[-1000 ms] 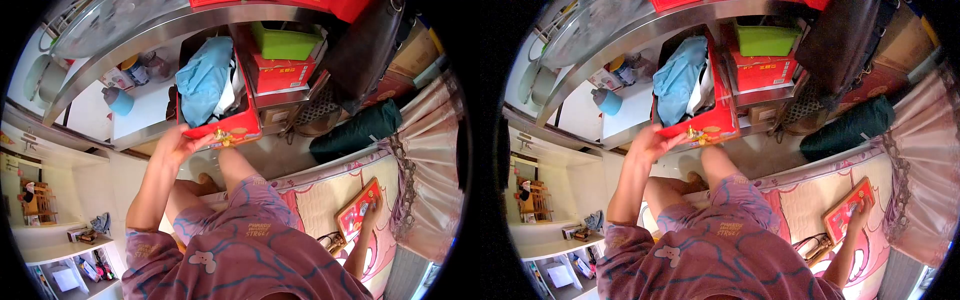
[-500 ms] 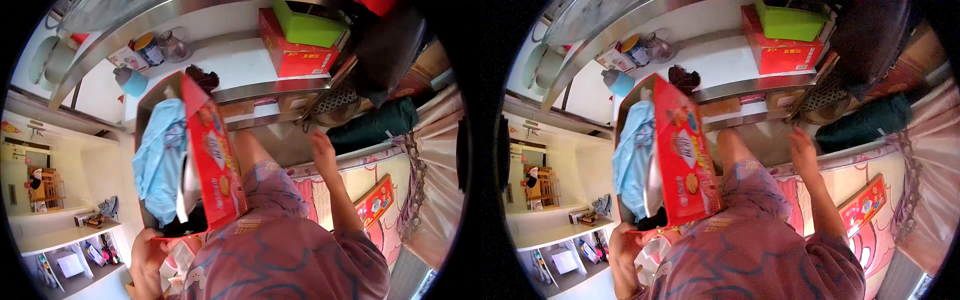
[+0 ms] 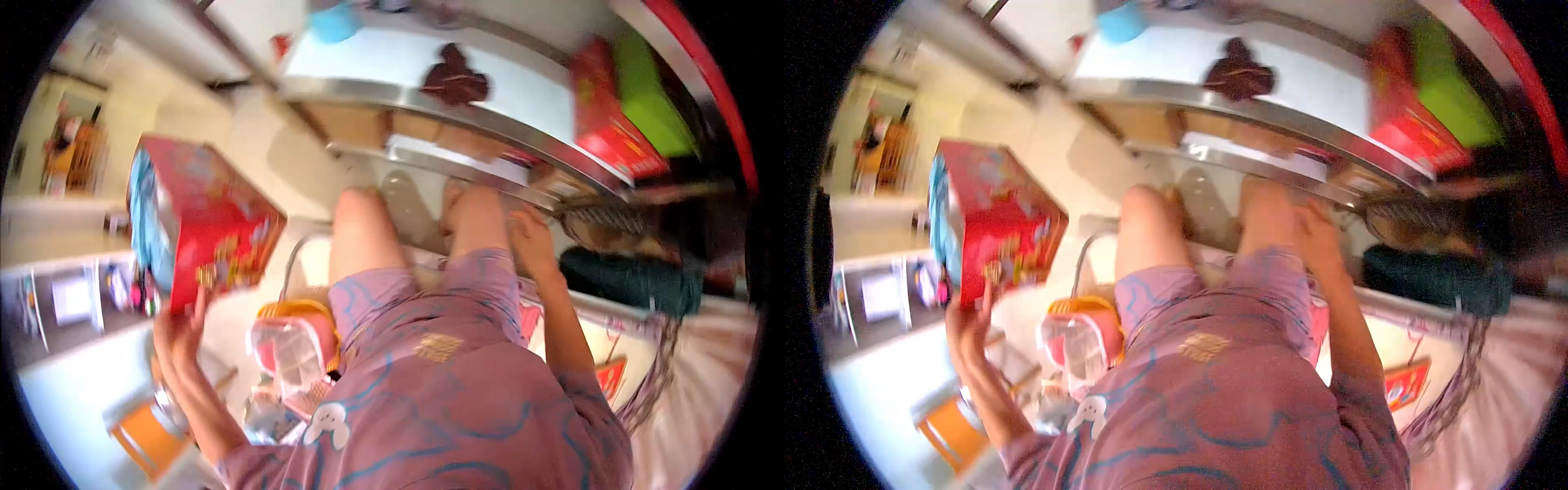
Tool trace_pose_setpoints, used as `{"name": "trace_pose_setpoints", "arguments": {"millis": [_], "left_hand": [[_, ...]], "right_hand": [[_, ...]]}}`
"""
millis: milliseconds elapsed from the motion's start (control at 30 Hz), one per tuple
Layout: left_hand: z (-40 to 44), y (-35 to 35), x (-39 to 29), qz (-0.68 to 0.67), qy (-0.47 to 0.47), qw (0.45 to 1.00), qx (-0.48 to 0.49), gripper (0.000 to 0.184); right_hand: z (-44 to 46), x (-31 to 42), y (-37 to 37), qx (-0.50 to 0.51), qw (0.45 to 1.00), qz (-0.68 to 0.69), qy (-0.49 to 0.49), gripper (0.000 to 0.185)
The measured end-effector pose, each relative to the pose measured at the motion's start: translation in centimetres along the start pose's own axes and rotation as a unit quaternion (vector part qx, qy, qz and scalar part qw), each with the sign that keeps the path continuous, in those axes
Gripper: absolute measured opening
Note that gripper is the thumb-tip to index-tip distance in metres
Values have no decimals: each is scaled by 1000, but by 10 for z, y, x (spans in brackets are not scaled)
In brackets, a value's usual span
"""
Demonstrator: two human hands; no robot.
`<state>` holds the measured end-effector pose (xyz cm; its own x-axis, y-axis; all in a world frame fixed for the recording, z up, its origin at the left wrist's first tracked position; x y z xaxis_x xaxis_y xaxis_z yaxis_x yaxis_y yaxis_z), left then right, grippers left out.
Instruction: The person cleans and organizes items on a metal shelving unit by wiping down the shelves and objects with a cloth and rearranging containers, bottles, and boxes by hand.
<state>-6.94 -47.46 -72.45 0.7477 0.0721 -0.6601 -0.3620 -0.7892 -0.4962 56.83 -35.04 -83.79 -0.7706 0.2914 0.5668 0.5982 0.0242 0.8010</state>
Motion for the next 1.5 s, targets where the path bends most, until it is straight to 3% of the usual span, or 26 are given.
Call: {"name": "trace_pose_setpoints", "arguments": {"millis": [67,100,133,200,233,300,333,367,400,467,533,600,667,700,767,800,867,933,967,1067,1167,1267,1400,1500], "left_hand": [[61,17,-8,-86,9,996,-10,46],[79,9,2,-146,64,987,-22,45],[120,20,-4,-99,-14,994,43,46],[189,38,16,-264,125,955,-52,46],[223,46,23,-281,129,948,-75,46],[275,66,38,-320,130,932,-112,48],[294,73,48,-341,128,922,-128,49],[313,90,58,-322,107,915,-216,52],[336,100,65,-328,115,911,-221,52],[368,147,97,-357,138,857,-346,56],[385,180,133,-397,166,821,-375,60],[389,206,158,-461,115,782,-403,59],[406,252,192,-500,154,752,-402,83],[404,267,202,-544,103,707,-441,68],[393,298,215,-496,13,712,-497,56],[387,310,229,-538,49,651,-533,54],[381,358,242,-544,55,602,-582,52],[378,406,261,-511,31,618,-597,53],[382,414,273,-553,44,628,-546,50],[365,449,303,-518,55,660,-542,51],[356,474,329,-405,94,730,-542,51],[373,470,348,-261,124,806,-517,52],[399,452,319,-89,105,867,-478,53],[423,425,275,31,51,890,-451,53]], "right_hand": [[9,-6,-9,25,999,-32,-21,27],[13,-9,-14,30,998,-48,-28,27],[16,-10,-23,50,997,-55,-12,27],[20,-5,-29,-3,989,-140,37,27],[20,7,-31,6,988,-148,45,27],[22,16,-33,61,986,-139,-65,28],[23,17,-33,66,984,-150,-65,28],[26,22,-32,63,981,-177,-45,27],[31,28,-30,57,977,-202,-24,26],[39,26,-25,62,978,-193,-40,25],[46,19,-19,70,980,-180,-54,25],[48,26,-15,75,962,-255,-57,25],[51,23,-15,86,961,-248,-91,23],[51,18,-15,99,957,-266,-55,22],[49,13,-13,108,950,-291,-19,21],[48,11,-15,116,947,-300,-21,20],[46,14,-15,120,941,-315,-29,20],[43,10,-18,133,949,-265,-108,23],[40,12,-19,128,948,-269,-113,23],[41,9,-22,133,930,-322,-117,23],[40,0,-25,144,936,-312,-82,21],[53,45,-35,139,917,-369,-61,21],[102,129,-19,-4,968,-248,45,19],[145,183,-5,-91,973,-193,89,21]]}}
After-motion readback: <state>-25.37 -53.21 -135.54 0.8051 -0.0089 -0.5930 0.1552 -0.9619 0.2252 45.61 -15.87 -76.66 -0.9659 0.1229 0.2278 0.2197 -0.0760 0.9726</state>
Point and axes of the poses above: each hand's wrist, its own z-axis towards the middle knuckle, its own y-axis out of the back of the hand, x = y × z, the point moved 8 cm from there along z, towards the middle knuckle, and after that the axes turned 14 degrees about -y, right-handed, at the moved point
